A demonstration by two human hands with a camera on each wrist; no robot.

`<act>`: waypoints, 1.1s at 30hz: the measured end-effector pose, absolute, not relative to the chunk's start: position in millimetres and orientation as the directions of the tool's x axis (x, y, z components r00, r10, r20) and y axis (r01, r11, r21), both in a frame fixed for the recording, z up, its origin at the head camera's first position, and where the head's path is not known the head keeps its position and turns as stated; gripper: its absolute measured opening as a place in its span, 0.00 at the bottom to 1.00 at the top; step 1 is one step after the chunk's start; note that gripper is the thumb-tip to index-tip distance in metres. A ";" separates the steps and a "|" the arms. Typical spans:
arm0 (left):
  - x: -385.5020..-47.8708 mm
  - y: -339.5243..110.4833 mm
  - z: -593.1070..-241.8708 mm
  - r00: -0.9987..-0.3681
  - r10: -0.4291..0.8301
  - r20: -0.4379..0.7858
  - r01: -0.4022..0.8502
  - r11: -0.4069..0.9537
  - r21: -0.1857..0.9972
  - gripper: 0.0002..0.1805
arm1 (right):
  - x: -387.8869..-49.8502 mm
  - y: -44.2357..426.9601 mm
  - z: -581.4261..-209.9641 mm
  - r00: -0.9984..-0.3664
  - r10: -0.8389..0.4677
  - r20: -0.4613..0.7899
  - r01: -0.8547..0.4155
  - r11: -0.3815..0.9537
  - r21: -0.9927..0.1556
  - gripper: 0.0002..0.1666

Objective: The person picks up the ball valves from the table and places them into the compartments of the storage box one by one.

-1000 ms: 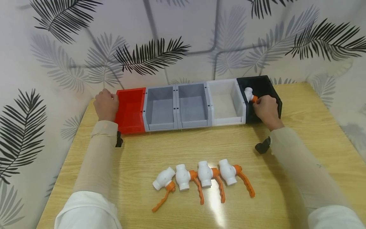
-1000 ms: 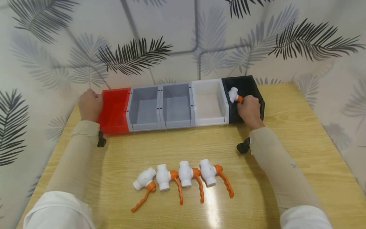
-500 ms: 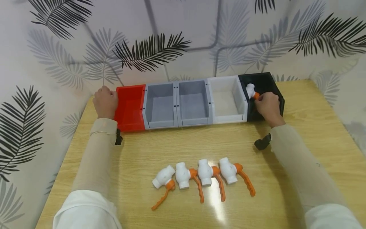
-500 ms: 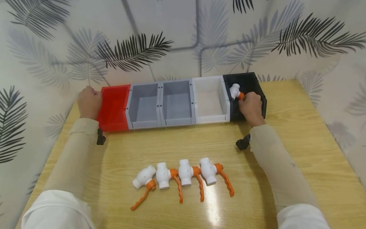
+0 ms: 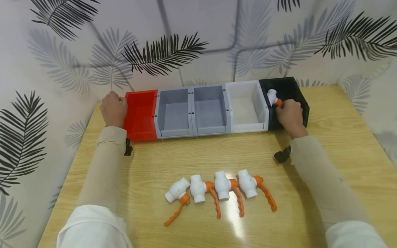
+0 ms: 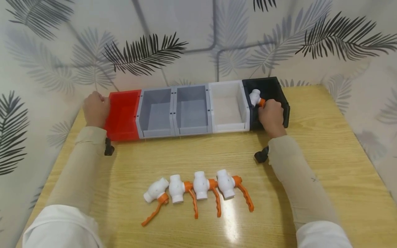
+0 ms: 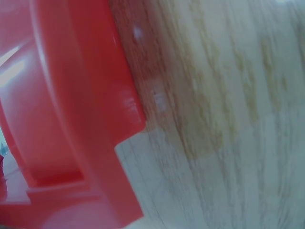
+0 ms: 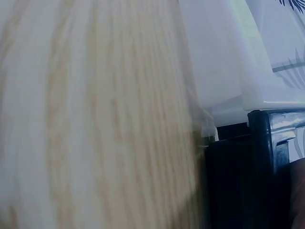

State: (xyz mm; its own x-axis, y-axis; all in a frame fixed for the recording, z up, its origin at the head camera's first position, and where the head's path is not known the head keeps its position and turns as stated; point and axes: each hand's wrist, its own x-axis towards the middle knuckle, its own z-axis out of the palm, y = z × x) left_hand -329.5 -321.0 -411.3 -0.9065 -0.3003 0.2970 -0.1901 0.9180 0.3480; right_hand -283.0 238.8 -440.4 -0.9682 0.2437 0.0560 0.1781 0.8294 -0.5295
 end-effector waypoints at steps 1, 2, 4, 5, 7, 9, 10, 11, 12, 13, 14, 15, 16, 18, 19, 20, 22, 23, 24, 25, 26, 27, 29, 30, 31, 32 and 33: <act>-329.6 -320.4 -411.1 -0.906 -0.301 0.298 -0.191 0.918 0.348 0.16 | -282.8 238.8 -440.7 -0.968 0.245 0.051 0.182 0.827 -0.532 0.15; -329.5 -319.8 -410.7 -0.905 -0.301 0.299 -0.190 0.918 0.349 0.16 | -282.5 238.8 -440.7 -0.968 0.247 0.046 0.185 0.826 -0.533 0.15; -329.1 -319.2 -409.7 -0.905 -0.302 0.298 -0.190 0.916 0.353 0.16 | -282.0 238.4 -440.4 -0.967 0.252 0.036 0.195 0.825 -0.530 0.15; -328.9 -319.0 -409.1 -0.905 -0.301 0.299 -0.188 0.916 0.354 0.16 | -281.8 238.0 -440.0 -0.966 0.256 0.030 0.203 0.825 -0.528 0.15; -328.8 -318.7 -408.0 -0.903 -0.300 0.307 -0.181 0.915 0.360 0.16 | -281.6 237.1 -439.3 -0.964 0.264 0.021 0.215 0.824 -0.524 0.15; -328.6 -318.8 -407.2 -0.901 -0.301 0.311 -0.180 0.914 0.364 0.16 | -281.3 236.2 -439.0 -0.962 0.271 0.017 0.224 0.826 -0.517 0.15; -328.5 -318.9 -407.1 -0.900 -0.302 0.315 -0.180 0.914 0.363 0.15 | -280.9 235.7 -438.8 -0.962 0.273 0.016 0.227 0.827 -0.514 0.15; -328.4 -318.7 -406.8 -0.899 -0.303 0.316 -0.180 0.914 0.363 0.15 | -280.7 235.4 -438.8 -0.961 0.276 0.015 0.230 0.828 -0.511 0.15; -328.2 -318.7 -406.7 -0.898 -0.303 0.318 -0.180 0.914 0.363 0.15 | -280.4 235.0 -438.9 -0.961 0.277 0.015 0.231 0.829 -0.510 0.15; -328.1 -318.7 -406.7 -0.899 -0.304 0.317 -0.181 0.914 0.363 0.15 | -280.2 234.9 -439.1 -0.960 0.278 0.014 0.233 0.830 -0.507 0.15; -327.8 -318.8 -406.8 -0.899 -0.305 0.314 -0.183 0.913 0.364 0.15 | -279.9 234.7 -439.3 -0.960 0.280 0.012 0.236 0.829 -0.507 0.15; -327.5 -318.6 -406.8 -0.900 -0.305 0.312 -0.183 0.913 0.364 0.15 | -279.7 234.7 -439.7 -0.959 0.282 0.012 0.238 0.831 -0.503 0.15; -327.5 -318.6 -407.2 -0.901 -0.304 0.309 -0.183 0.913 0.365 0.15 | -279.3 234.5 -440.0 -0.959 0.283 0.011 0.240 0.831 -0.502 0.15; -327.0 -318.7 -408.1 -0.901 -0.306 0.306 -0.185 0.911 0.368 0.15 | -279.3 234.8 -441.4 -0.959 0.284 0.010 0.240 0.828 -0.507 0.15; -327.7 -318.3 -408.3 -0.901 -0.306 0.307 -0.183 0.911 0.370 0.14 | -279.2 235.5 -441.3 -0.959 0.283 0.013 0.238 0.827 -0.509 0.15; -328.5 -318.1 -408.7 -0.900 -0.305 0.311 -0.181 0.911 0.370 0.14 | -279.0 236.2 -441.3 -0.959 0.284 0.016 0.236 0.825 -0.513 0.16; -329.9 -317.6 -409.9 -0.900 -0.301 0.316 -0.175 0.912 0.371 0.14 | -278.3 237.5 -441.6 -0.958 0.284 0.033 0.226 0.824 -0.519 0.17; -330.3 -317.4 -410.4 -0.899 -0.300 0.319 -0.172 0.912 0.372 0.14 | -277.7 238.0 -441.9 -0.958 0.283 0.049 0.218 0.827 -0.519 0.17; -330.8 -317.4 -411.4 -0.899 -0.297 0.321 -0.170 0.913 0.371 0.14 | -276.4 237.8 -442.1 -0.958 0.279 0.060 0.208 0.828 -0.521 0.18; -331.5 -317.7 -412.5 -0.900 -0.295 0.321 -0.166 0.913 0.372 0.14 | -275.2 237.6 -442.4 -0.959 0.274 0.077 0.195 0.829 -0.524 0.19; -331.9 -318.0 -413.7 -0.900 -0.293 0.323 -0.165 0.914 0.371 0.14 | -273.6 237.0 -442.5 -0.958 0.269 0.097 0.180 0.832 -0.525 0.19; -332.3 -318.4 -414.8 -0.900 -0.292 0.322 -0.164 0.914 0.371 0.14 | -271.8 236.2 -442.5 -0.958 0.260 0.122 0.160 0.836 -0.524 0.19; -333.1 -319.6 -416.8 -0.898 -0.296 0.326 -0.167 0.914 0.370 0.14 | -267.2 234.0 -441.5 -0.959 0.237 0.155 0.121 0.837 -0.534 0.18; -333.6 -320.3 -417.7 -0.896 -0.298 0.328 -0.169 0.914 0.370 0.14 | -264.5 232.9 -440.2 -0.960 0.225 0.166 0.101 0.834 -0.542 0.18; -334.2 -320.8 -418.0 -0.895 -0.301 0.330 -0.170 0.913 0.371 0.14 | -261.8 231.9 -438.4 -0.960 0.212 0.184 0.080 0.834 -0.546 0.18; -334.7 -321.2 -418.1 -0.893 -0.302 0.334 -0.172 0.914 0.369 0.14 | -258.6 231.2 -436.5 -0.960 0.198 0.200 0.057 0.833 -0.551 0.17; -335.2 -321.3 -417.8 -0.892 -0.303 0.336 -0.172 0.913 0.369 0.14 | -254.8 230.7 -434.0 -0.960 0.184 0.211 0.036 0.829 -0.558 0.17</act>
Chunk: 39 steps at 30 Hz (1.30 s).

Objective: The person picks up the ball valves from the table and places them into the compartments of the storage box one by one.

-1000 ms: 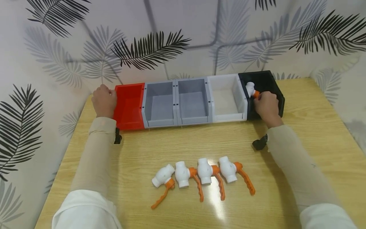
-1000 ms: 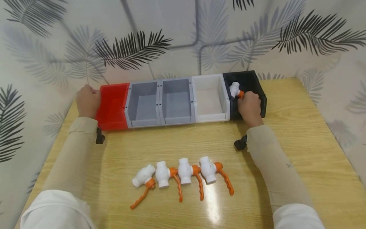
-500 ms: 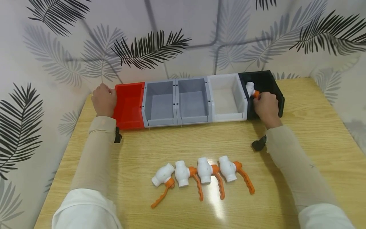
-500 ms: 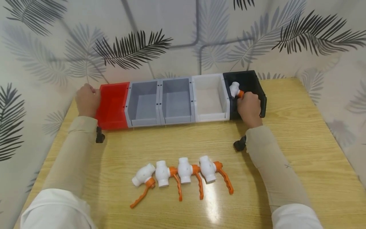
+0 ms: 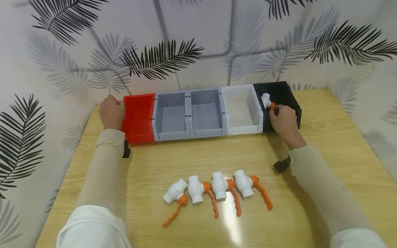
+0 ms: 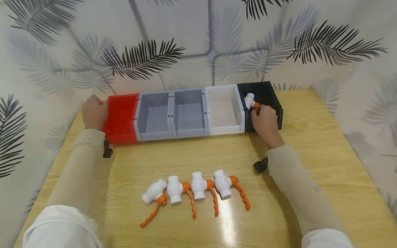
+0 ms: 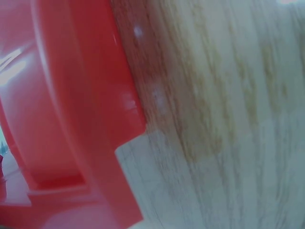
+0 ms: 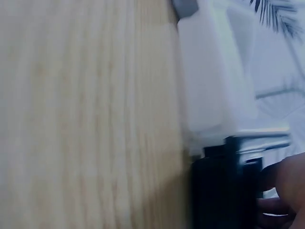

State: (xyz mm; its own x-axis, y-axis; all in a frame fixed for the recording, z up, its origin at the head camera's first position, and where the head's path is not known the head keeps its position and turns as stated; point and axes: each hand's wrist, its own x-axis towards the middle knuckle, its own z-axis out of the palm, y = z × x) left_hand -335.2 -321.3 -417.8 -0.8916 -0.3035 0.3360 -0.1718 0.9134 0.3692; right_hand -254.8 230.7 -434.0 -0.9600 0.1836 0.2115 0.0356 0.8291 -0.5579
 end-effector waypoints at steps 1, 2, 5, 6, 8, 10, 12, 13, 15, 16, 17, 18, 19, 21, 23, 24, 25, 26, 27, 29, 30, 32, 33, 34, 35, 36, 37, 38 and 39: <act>-335.1 -321.6 -418.5 -0.891 -0.306 0.336 -0.174 0.913 0.369 0.15 | -250.4 230.1 -432.4 -0.961 0.171 0.216 0.018 0.823 -0.568 0.17; -334.8 -321.8 -418.7 -0.891 -0.305 0.337 -0.173 0.913 0.369 0.15 | -245.5 229.7 -430.2 -0.962 0.158 0.224 0.001 0.820 -0.573 0.18; -333.8 -321.9 -418.6 -0.889 -0.306 0.341 -0.174 0.914 0.367 0.15 | -229.1 230.2 -423.2 -0.963 0.117 0.242 -0.048 0.810 -0.585 0.17; -333.5 -322.1 -418.5 -0.888 -0.306 0.343 -0.173 0.914 0.367 0.15 | -223.2 230.9 -420.7 -0.965 0.105 0.239 -0.059 0.805 -0.590 0.17; -332.4 -322.1 -417.6 -0.887 -0.308 0.345 -0.175 0.914 0.366 0.15 | -211.4 233.1 -416.3 -0.971 0.082 0.224 -0.069 0.803 -0.592 0.16; -331.3 -322.0 -416.5 -0.887 -0.309 0.343 -0.176 0.913 0.368 0.14 | -199.8 236.2 -413.3 -0.978 0.060 0.199 -0.071 0.803 -0.592 0.16; -330.5 -321.8 -415.8 -0.887 -0.309 0.342 -0.177 0.913 0.367 0.14 | -188.5 239.4 -411.2 -0.984 0.037 0.174 -0.072 0.810 -0.582 0.16; -330.0 -321.3 -415.2 -0.887 -0.311 0.341 -0.179 0.913 0.367 0.14 | -183.2 241.0 -410.3 -0.987 0.022 0.162 -0.077 0.813 -0.577 0.16; -329.2 -320.9 -414.5 -0.888 -0.309 0.340 -0.179 0.914 0.364 0.14 | -173.1 243.7 -408.8 -0.992 -0.008 0.129 -0.080 0.817 -0.571 0.16; -328.9 -320.7 -414.2 -0.888 -0.309 0.340 -0.180 0.915 0.360 0.14 | -168.2 244.7 -408.0 -0.993 -0.024 0.112 -0.083 0.820 -0.566 0.16; -328.5 -320.3 -414.0 -0.888 -0.308 0.341 -0.180 0.916 0.358 0.14 | -163.7 245.9 -407.5 -0.995 -0.040 0.094 -0.086 0.822 -0.563 0.16; -328.3 -320.0 -413.6 -0.888 -0.307 0.344 -0.178 0.917 0.358 0.14 | -159.3 246.8 -406.9 -0.996 -0.054 0.075 -0.087 0.821 -0.564 0.16; -328.1 -319.8 -413.3 -0.888 -0.304 0.345 -0.176 0.918 0.355 0.14 | -155.4 247.7 -406.5 -0.996 -0.067 0.055 -0.087 0.822 -0.562 0.16; -328.3 -319.6 -412.8 -0.890 -0.300 0.345 -0.171 0.918 0.357 0.15 | -147.9 248.3 -404.9 -0.997 -0.082 0.008 -0.072 0.826 -0.560 0.17; -328.7 -318.9 -412.2 -0.891 -0.297 0.344 -0.166 0.917 0.362 0.15 | -141.5 248.2 -404.2 -0.995 -0.097 -0.035 -0.061 0.825 -0.561 0.18; -329.1 -318.6 -412.1 -0.892 -0.296 0.341 -0.165 0.917 0.364 0.15 | -138.5 248.0 -404.3 -0.993 -0.103 -0.059 -0.053 0.827 -0.560 0.18; -329.5 -319.0 -412.4 -0.893 -0.296 0.339 -0.165 0.916 0.365 0.15 | -135.9 247.1 -404.9 -0.991 -0.110 -0.078 -0.048 0.828 -0.559 0.18; -329.8 -319.2 -412.8 -0.895 -0.297 0.334 -0.167 0.916 0.366 0.15 | -133.3 246.2 -405.8 -0.988 -0.119 -0.094 -0.046 0.825 -0.564 0.18; -330.1 -319.4 -413.2 -0.896 -0.298 0.329 -0.170 0.916 0.364 0.15 | -130.4 245.1 -406.8 -0.986 -0.130 -0.106 -0.048 0.823 -0.566 0.18; -330.4 -319.3 -414.1 -0.896 -0.300 0.326 -0.174 0.915 0.365 0.16 | -125.0 243.4 -410.1 -0.981 -0.148 -0.126 -0.051 0.821 -0.569 0.17; -330.4 -319.5 -414.4 -0.897 -0.301 0.323 -0.175 0.914 0.366 0.16 | -122.2 242.3 -411.4 -0.979 -0.159 -0.131 -0.056 0.818 -0.572 0.17; -329.8 -319.1 -414.4 -0.898 -0.302 0.322 -0.175 0.913 0.368 0.16 | -117.0 239.9 -413.4 -0.973 -0.180 -0.144 -0.066 0.814 -0.577 0.16; -329.4 -319.1 -414.1 -0.897 -0.301 0.323 -0.173 0.913 0.369 0.16 | -114.8 238.5 -414.2 -0.969 -0.188 -0.158 -0.064 0.815 -0.576 0.16; -328.9 -318.9 -413.6 -0.897 -0.300 0.325 -0.171 0.913 0.370 0.15 | -112.7 237.1 -415.1 -0.966 -0.199 -0.167 -0.068 0.816 -0.575 0.16; -328.5 -318.8 -413.3 -0.897 -0.299 0.327 -0.169 0.913 0.371 0.15 | -110.9 235.5 -415.6 -0.962 -0.207 -0.177 -0.071 0.817 -0.572 0.17; -328.1 -318.9 -412.9 -0.897 -0.297 0.329 -0.166 0.914 0.371 0.15 | -109.2 233.9 -416.1 -0.958 -0.215 -0.188 -0.072 0.818 -0.570 0.17; -327.5 -318.6 -412.5 -0.896 -0.296 0.331 -0.165 0.914 0.371 0.15 | -107.6 232.3 -416.6 -0.954 -0.225 -0.197 -0.076 0.820 -0.567 0.17; -326.7 -318.5 -412.0 -0.896 -0.294 0.331 -0.163 0.914 0.370 0.14 | -106.1 230.8 -416.9 -0.950 -0.232 -0.208 -0.077 0.822 -0.565 0.17; -326.0 -318.3 -411.8 -0.896 -0.295 0.332 -0.164 0.914 0.371 0.14 | -104.6 229.3 -417.2 -0.946 -0.242 -0.217 -0.083 0.825 -0.559 0.16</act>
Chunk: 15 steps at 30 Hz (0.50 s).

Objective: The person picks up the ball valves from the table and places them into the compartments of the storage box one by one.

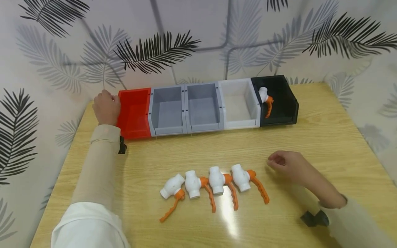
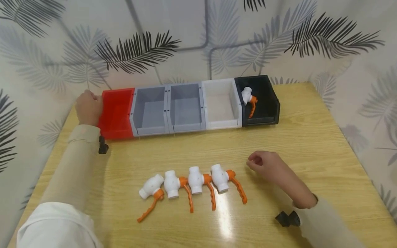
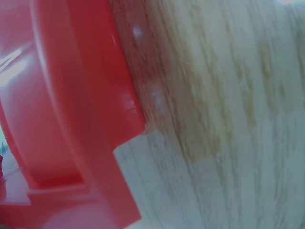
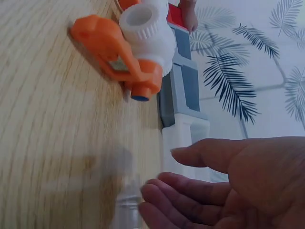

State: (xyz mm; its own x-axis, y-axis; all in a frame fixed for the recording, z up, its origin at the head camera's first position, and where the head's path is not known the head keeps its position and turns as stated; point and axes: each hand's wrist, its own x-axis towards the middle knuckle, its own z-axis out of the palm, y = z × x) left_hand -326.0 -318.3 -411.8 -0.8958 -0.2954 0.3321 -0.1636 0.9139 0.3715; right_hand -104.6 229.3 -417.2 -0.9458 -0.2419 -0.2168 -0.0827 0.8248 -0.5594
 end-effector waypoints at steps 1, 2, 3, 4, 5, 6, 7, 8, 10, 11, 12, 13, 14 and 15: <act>-325.5 -317.7 -411.1 -0.895 -0.296 0.332 -0.163 0.913 0.374 0.14 | -102.9 228.0 -417.4 -0.941 -0.254 -0.225 -0.090 0.827 -0.555 0.16; -325.1 -317.3 -410.8 -0.895 -0.298 0.332 -0.164 0.912 0.376 0.14 | -101.3 226.6 -417.1 -0.933 -0.265 -0.243 -0.090 0.827 -0.555 0.15; -324.8 -317.1 -410.6 -0.895 -0.299 0.330 -0.166 0.912 0.376 0.14 | -99.5 225.3 -416.9 -0.924 -0.279 -0.262 -0.091 0.826 -0.557 0.14; -324.4 -316.6 -410.4 -0.895 -0.302 0.330 -0.168 0.910 0.378 0.14 | -97.6 223.9 -416.6 -0.913 -0.292 -0.285 -0.089 0.824 -0.560 0.14; -324.4 -316.7 -410.5 -0.894 -0.303 0.330 -0.168 0.909 0.380 0.14 | -95.7 222.6 -416.4 -0.901 -0.310 -0.302 -0.092 0.820 -0.565 0.14; -324.6 -316.6 -410.8 -0.894 -0.305 0.328 -0.170 0.908 0.382 0.14 | -93.7 221.3 -416.3 -0.889 -0.330 -0.317 -0.099 0.816 -0.570 0.13; -324.8 -316.8 -411.1 -0.895 -0.305 0.327 -0.170 0.908 0.382 0.15 | -91.8 220.1 -416.0 -0.879 -0.345 -0.330 -0.103 0.812 -0.575 0.13; -325.3 -317.1 -411.6 -0.895 -0.306 0.325 -0.172 0.908 0.381 0.15 | -90.0 219.1 -415.9 -0.868 -0.363 -0.338 -0.108 0.805 -0.584 0.12; -326.1 -317.7 -412.2 -0.895 -0.307 0.323 -0.173 0.908 0.382 0.15 | -86.9 217.5 -416.2 -0.855 -0.393 -0.338 -0.128 0.792 -0.597 0.12; -326.5 -318.1 -412.4 -0.897 -0.307 0.319 -0.176 0.908 0.380 0.16 | -85.6 216.7 -416.2 -0.850 -0.406 -0.336 -0.136 0.785 -0.605 0.11; -326.9 -318.2 -412.7 -0.897 -0.307 0.317 -0.177 0.908 0.379 0.16 | -84.5 216.0 -416.2 -0.845 -0.412 -0.340 -0.135 0.781 -0.610 0.11; -327.1 -318.5 -412.7 -0.897 -0.308 0.316 -0.178 0.908 0.380 0.16 | -83.5 215.4 -416.0 -0.841 -0.420 -0.343 -0.135 0.774 -0.618 0.11; -327.2 -318.5 -412.8 -0.897 -0.310 0.314 -0.180 0.907 0.380 0.16 | -82.7 214.8 -416.2 -0.835 -0.429 -0.343 -0.137 0.767 -0.627 0.11; -327.3 -318.5 -412.5 -0.898 -0.309 0.313 -0.180 0.908 0.379 0.16 | -82.1 214.2 -416.2 -0.831 -0.433 -0.349 -0.132 0.762 -0.634 0.11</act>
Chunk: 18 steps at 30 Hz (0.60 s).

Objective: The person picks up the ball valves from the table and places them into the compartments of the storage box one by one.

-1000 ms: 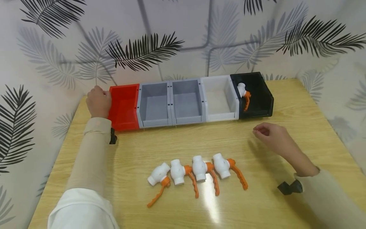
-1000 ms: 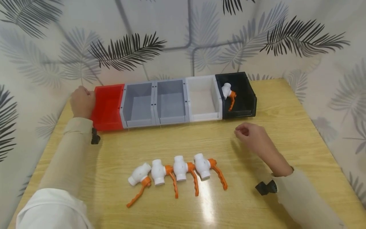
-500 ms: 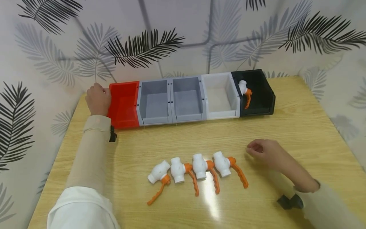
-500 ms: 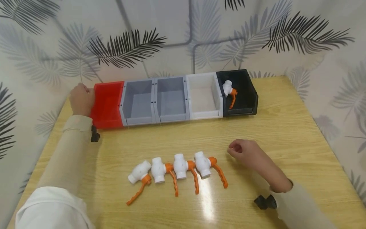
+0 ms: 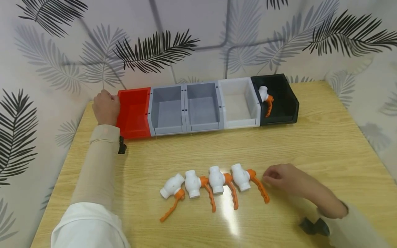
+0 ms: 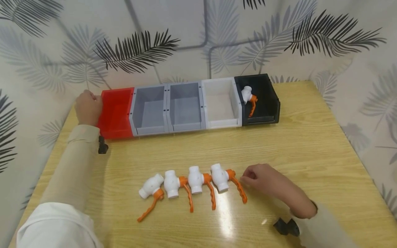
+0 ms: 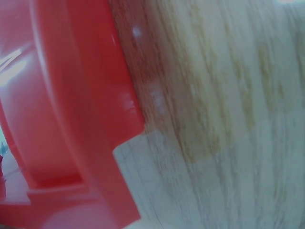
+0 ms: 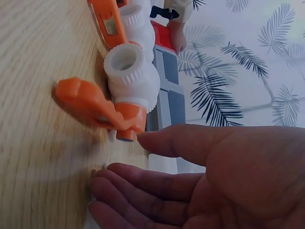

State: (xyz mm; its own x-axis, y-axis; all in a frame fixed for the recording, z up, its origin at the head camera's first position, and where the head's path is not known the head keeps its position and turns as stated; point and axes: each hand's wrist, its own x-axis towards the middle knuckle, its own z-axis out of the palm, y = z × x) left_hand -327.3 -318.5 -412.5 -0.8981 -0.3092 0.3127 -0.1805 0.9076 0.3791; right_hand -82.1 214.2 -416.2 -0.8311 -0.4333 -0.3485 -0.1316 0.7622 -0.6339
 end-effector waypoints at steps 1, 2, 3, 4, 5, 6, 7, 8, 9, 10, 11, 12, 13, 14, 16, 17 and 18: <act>-327.1 -318.4 -412.2 -0.899 -0.309 0.311 -0.181 0.908 0.379 0.16 | -81.6 213.5 -416.0 -0.827 -0.435 -0.356 -0.124 0.758 -0.640 0.11; -327.0 -318.4 -411.9 -0.899 -0.310 0.309 -0.182 0.907 0.379 0.16 | -81.3 212.8 -415.9 -0.823 -0.437 -0.363 -0.118 0.756 -0.644 0.11; -326.5 -318.3 -411.5 -0.899 -0.310 0.308 -0.182 0.907 0.380 0.16 | -81.2 212.2 -415.9 -0.820 -0.439 -0.368 -0.114 0.754 -0.647 0.11; -326.2 -318.2 -411.1 -0.900 -0.309 0.308 -0.181 0.907 0.381 0.16 | -81.2 211.7 -416.0 -0.816 -0.444 -0.370 -0.114 0.752 -0.650 0.11; -325.9 -318.1 -410.6 -0.900 -0.308 0.307 -0.181 0.907 0.380 0.17 | -81.3 211.2 -416.1 -0.814 -0.445 -0.374 -0.111 0.752 -0.650 0.11; -325.5 -318.0 -410.1 -0.901 -0.307 0.308 -0.180 0.907 0.380 0.17 | -81.3 210.6 -416.0 -0.812 -0.445 -0.378 -0.107 0.750 -0.653 0.11; -325.0 -317.7 -409.8 -0.900 -0.308 0.308 -0.179 0.907 0.382 0.16 | -81.2 209.9 -415.9 -0.811 -0.446 -0.379 -0.107 0.749 -0.654 0.11; -324.8 -317.5 -409.8 -0.899 -0.308 0.310 -0.178 0.906 0.384 0.16 | -80.9 209.3 -415.9 -0.809 -0.450 -0.378 -0.109 0.747 -0.656 0.11; -324.6 -317.3 -409.8 -0.898 -0.308 0.313 -0.176 0.905 0.386 0.16 | -80.6 208.5 -416.0 -0.808 -0.456 -0.374 -0.114 0.742 -0.661 0.11; -324.4 -317.1 -409.9 -0.897 -0.307 0.317 -0.173 0.906 0.387 0.16 | -80.2 207.7 -415.9 -0.805 -0.462 -0.371 -0.117 0.737 -0.666 0.11; -324.2 -316.9 -410.1 -0.896 -0.307 0.320 -0.172 0.905 0.388 0.15 | -79.7 206.8 -415.8 -0.803 -0.467 -0.370 -0.115 0.731 -0.673 0.11; -324.1 -317.0 -410.4 -0.895 -0.306 0.325 -0.169 0.906 0.389 0.15 | -79.2 206.0 -415.9 -0.801 -0.475 -0.364 -0.120 0.723 -0.681 0.11; -324.2 -317.0 -410.8 -0.893 -0.307 0.331 -0.167 0.906 0.389 0.14 | -78.8 205.1 -415.9 -0.798 -0.483 -0.360 -0.122 0.715 -0.689 0.11; -324.6 -317.3 -411.3 -0.891 -0.305 0.336 -0.164 0.907 0.387 0.14 | -78.5 204.4 -416.1 -0.796 -0.491 -0.355 -0.125 0.707 -0.696 0.10; -324.6 -317.6 -411.5 -0.888 -0.303 0.345 -0.161 0.909 0.385 0.13 | -77.9 202.8 -416.6 -0.792 -0.502 -0.347 -0.130 0.695 -0.708 0.10; -324.8 -317.7 -411.7 -0.887 -0.304 0.347 -0.161 0.909 0.385 0.13 | -77.7 201.9 -416.9 -0.792 -0.505 -0.342 -0.134 0.691 -0.710 0.09; -325.0 -317.8 -411.5 -0.886 -0.305 0.348 -0.161 0.909 0.385 0.13 | -77.5 201.1 -417.3 -0.793 -0.508 -0.335 -0.142 0.690 -0.710 0.08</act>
